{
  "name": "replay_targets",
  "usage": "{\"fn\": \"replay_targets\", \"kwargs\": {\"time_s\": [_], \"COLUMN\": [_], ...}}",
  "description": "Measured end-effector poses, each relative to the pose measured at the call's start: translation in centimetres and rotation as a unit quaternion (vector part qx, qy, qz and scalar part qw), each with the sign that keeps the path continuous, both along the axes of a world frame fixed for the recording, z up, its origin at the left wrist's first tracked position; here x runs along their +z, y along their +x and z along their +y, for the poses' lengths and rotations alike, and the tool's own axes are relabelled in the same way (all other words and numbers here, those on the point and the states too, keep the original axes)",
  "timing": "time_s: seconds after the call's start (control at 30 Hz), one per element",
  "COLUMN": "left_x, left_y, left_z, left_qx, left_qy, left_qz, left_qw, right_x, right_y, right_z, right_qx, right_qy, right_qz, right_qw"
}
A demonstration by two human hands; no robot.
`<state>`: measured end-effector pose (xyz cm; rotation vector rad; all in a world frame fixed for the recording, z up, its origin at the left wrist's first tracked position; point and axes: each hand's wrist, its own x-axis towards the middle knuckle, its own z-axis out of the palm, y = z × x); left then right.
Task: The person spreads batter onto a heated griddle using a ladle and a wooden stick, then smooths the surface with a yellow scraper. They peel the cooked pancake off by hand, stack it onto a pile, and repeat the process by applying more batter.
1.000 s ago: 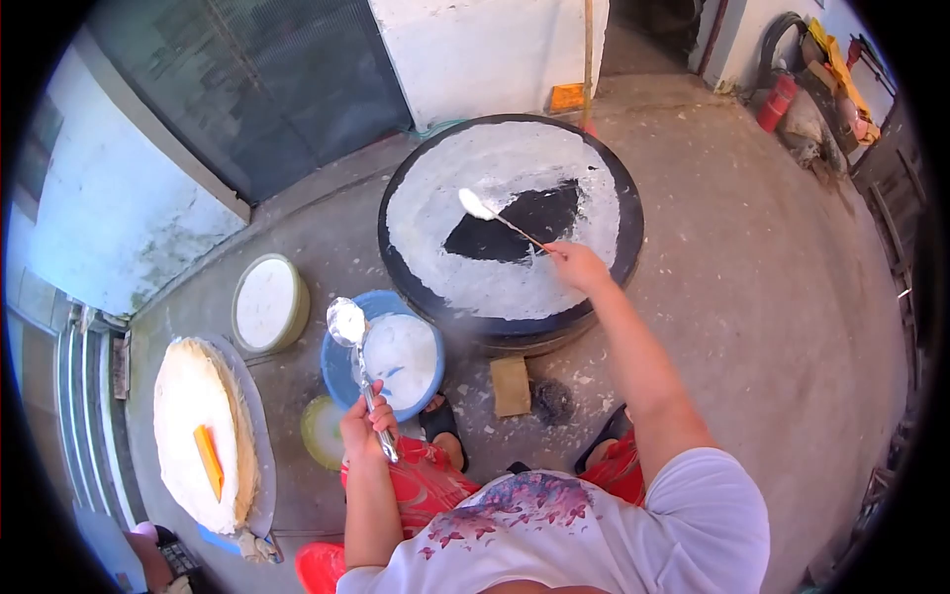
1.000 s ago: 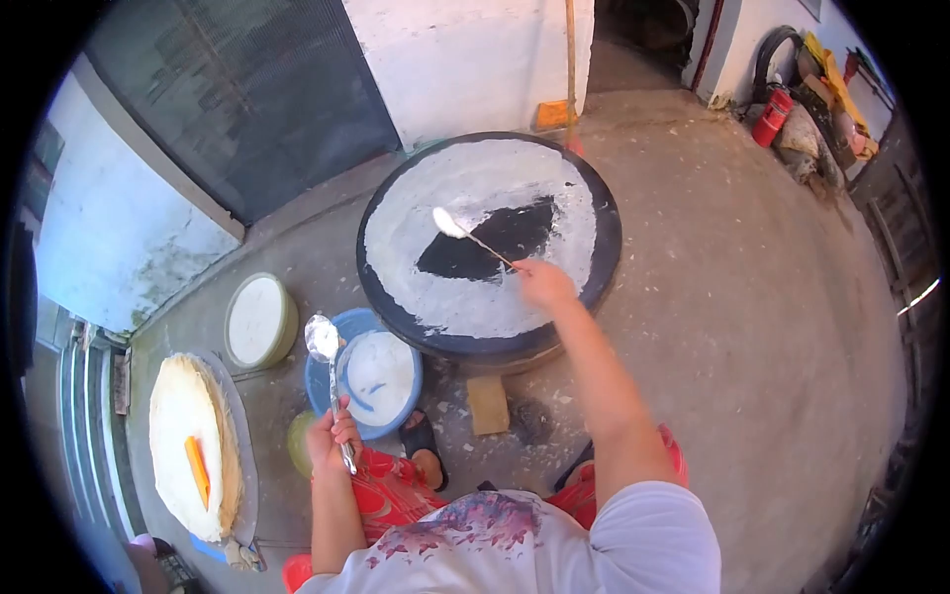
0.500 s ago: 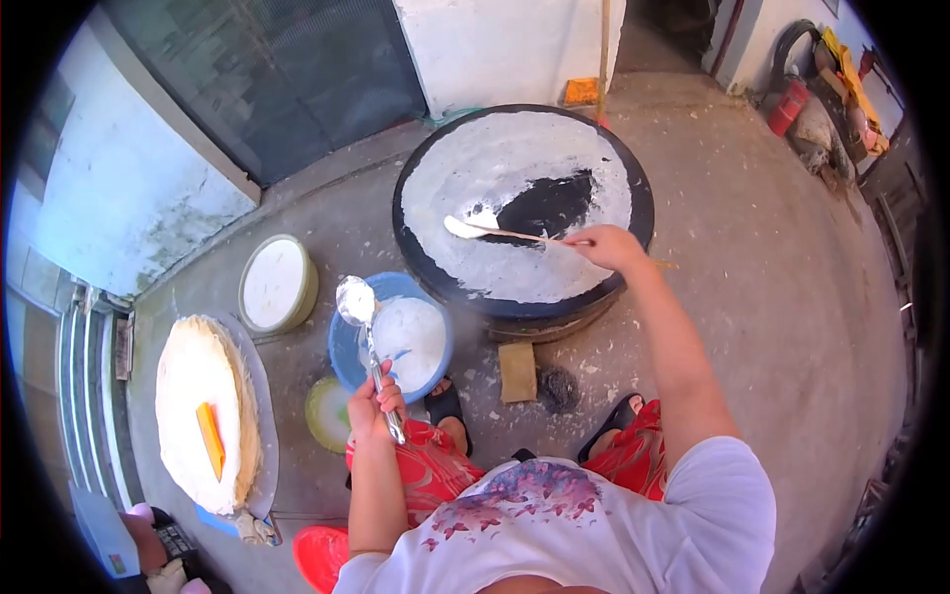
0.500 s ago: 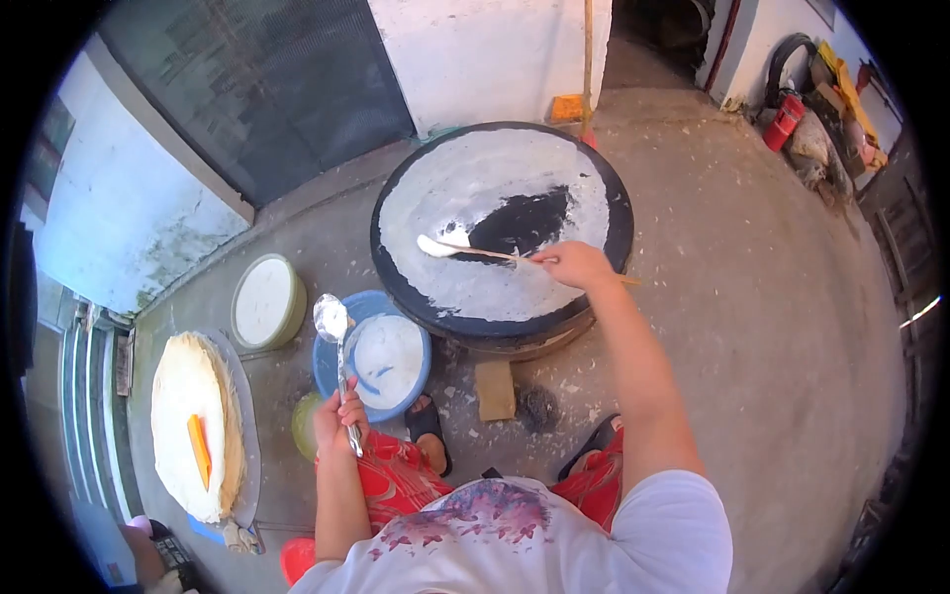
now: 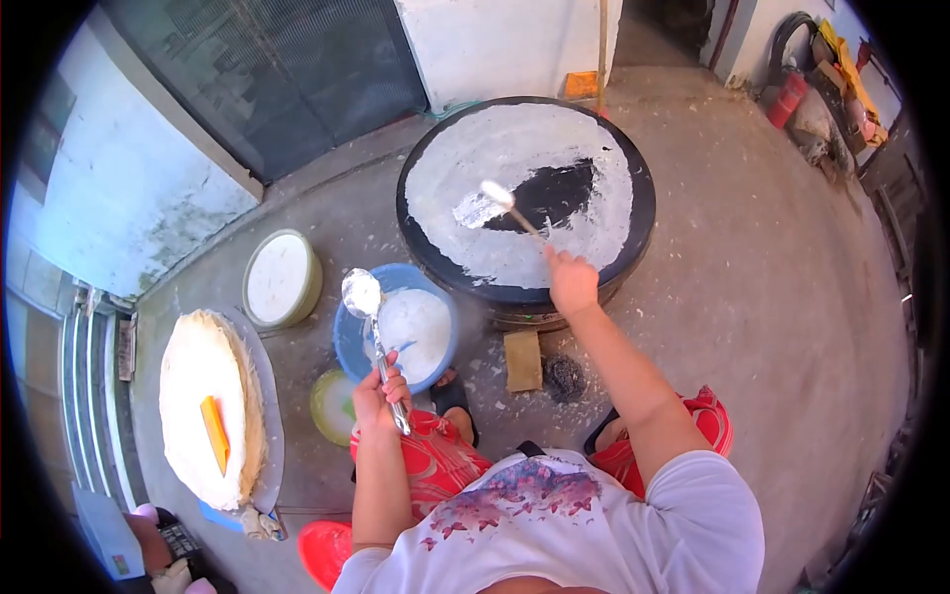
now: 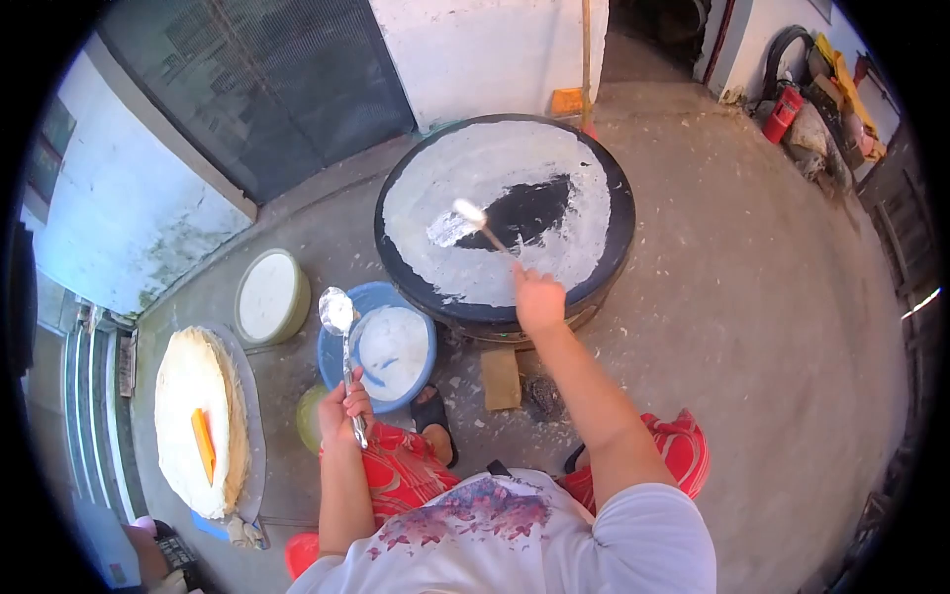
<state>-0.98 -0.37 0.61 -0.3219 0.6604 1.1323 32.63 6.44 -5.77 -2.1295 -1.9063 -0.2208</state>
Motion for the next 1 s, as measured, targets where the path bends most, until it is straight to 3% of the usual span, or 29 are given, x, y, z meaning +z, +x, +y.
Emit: {"fn": "replay_targets", "kwargs": {"time_s": [0.07,0.13,0.17,0.23,0.27,0.4,0.47,0.5,0.57,0.6,0.63,0.7,0.8,0.9,0.97,1.0], "left_x": [-0.5,-0.4,-0.3,-0.2,-0.1,0.0,-0.2,-0.2,-0.1,-0.1,-0.1,0.1,-0.3,-0.1,0.2,0.2], "left_y": [-0.3,-0.4,-0.3,-0.2,-0.3,-0.2,-0.4,-0.4,-0.2,-0.1,0.0,0.0,-0.3,0.0,0.3,0.2], "left_z": [-0.1,0.2,0.2,0.2,0.2,0.1,0.2,0.3,0.4,0.3,0.3,0.3,0.3,0.4,0.5,0.4], "left_qx": [-0.001,-0.004,0.001,0.005,0.003,-0.004,-0.004,-0.001,0.002,0.006,0.004,-0.002,-0.014,0.003,0.003,0.002], "left_qy": [0.001,0.003,0.002,-0.001,-0.003,-0.004,-0.003,-0.004,-0.003,-0.003,-0.004,-0.003,0.0,-0.008,-0.007,-0.008], "left_qz": [-0.009,-0.016,-0.011,-0.006,-0.007,0.006,0.002,0.001,-0.003,-0.005,-0.002,0.02,0.016,0.012,0.016,0.023], "left_qw": [1.0,1.0,1.0,1.0,1.0,1.0,1.0,1.0,1.0,1.0,1.0,1.0,1.0,1.0,1.0,1.0], "right_x": [0.6,0.5,0.5,0.3,-0.9,0.6,1.7,1.4,0.1,0.7,0.6,0.5,1.6,2.1,0.4,-0.3], "right_y": [0.2,-1.0,-1.4,-2.0,-0.6,3.3,2.7,2.0,0.3,0.4,1.4,4.7,6.6,3.4,2.8,3.6], "right_z": [-0.1,-0.8,-1.4,-2.8,-2.5,-1.2,-1.1,-1.6,-3.2,-3.3,-2.7,-1.2,-0.9,-2.7,-2.9,-2.7], "right_qx": [-0.037,-0.054,-0.056,0.081,0.052,-0.061,-0.158,-0.161,-0.002,0.003,0.002,-0.1,-0.135,-0.151,-0.107,-0.104], "right_qy": [-0.011,0.042,0.042,-0.005,0.031,0.003,-0.015,-0.013,0.071,-0.014,-0.015,-0.055,-0.005,0.014,0.048,0.011], "right_qz": [0.008,0.176,0.176,0.079,0.062,0.044,0.172,0.171,0.154,0.112,0.115,0.06,0.112,0.193,0.167,0.11], "right_qw": [0.999,0.982,0.982,0.994,0.996,0.997,0.972,0.972,0.986,0.994,0.993,0.992,0.984,0.969,0.979,0.988]}}
